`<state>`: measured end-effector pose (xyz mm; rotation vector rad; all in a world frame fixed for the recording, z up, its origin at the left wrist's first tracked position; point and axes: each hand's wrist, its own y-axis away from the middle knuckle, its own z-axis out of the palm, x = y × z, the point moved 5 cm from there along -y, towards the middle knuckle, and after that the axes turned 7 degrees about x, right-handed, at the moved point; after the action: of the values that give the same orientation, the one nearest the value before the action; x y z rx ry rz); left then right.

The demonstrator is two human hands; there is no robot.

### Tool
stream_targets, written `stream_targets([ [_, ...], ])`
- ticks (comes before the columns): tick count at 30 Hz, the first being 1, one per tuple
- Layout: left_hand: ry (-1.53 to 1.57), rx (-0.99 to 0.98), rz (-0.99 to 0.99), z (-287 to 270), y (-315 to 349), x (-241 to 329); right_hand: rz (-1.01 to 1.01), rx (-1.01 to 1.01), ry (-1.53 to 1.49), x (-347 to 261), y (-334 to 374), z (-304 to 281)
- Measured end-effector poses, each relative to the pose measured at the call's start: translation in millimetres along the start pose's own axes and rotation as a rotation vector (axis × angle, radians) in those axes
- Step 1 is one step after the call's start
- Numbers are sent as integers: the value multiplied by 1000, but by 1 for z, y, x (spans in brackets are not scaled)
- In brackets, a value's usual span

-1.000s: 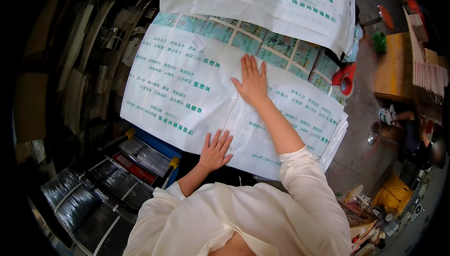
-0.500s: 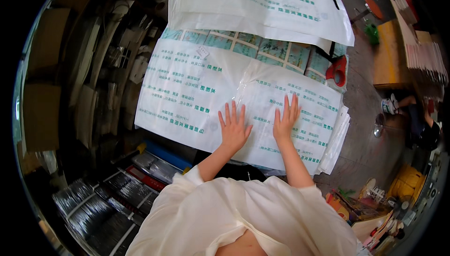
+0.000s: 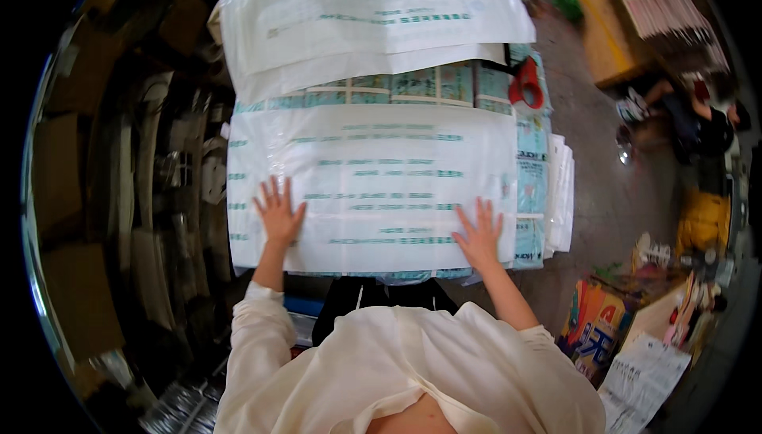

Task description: The person folds white plastic shipping bags over items on a table and seals them using a red handheld tape dispenser. The person repeatedly smooths the bags and applies tape to the edges to secure the contents.

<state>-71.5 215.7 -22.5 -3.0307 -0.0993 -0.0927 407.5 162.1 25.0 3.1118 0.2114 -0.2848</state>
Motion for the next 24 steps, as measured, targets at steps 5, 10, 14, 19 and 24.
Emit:
stream_targets([
  [5,-26,-47,29,-10,-34,-64,-114,-56,-46,-72,-20,16],
  [10,-54,-62,61,-10,-57,-117,-140,-70,-72,-128,-40,32],
  [14,-24,-85,49,-11,-66,-159,-133,-75,-83,-163,-49,44],
  [19,84,225,13,-25,-80,-139,-162,-56,-114,-214,-61,53],
  [24,351,48,267,-27,-55,35,-167,-54,-148,-243,-67,54],
])
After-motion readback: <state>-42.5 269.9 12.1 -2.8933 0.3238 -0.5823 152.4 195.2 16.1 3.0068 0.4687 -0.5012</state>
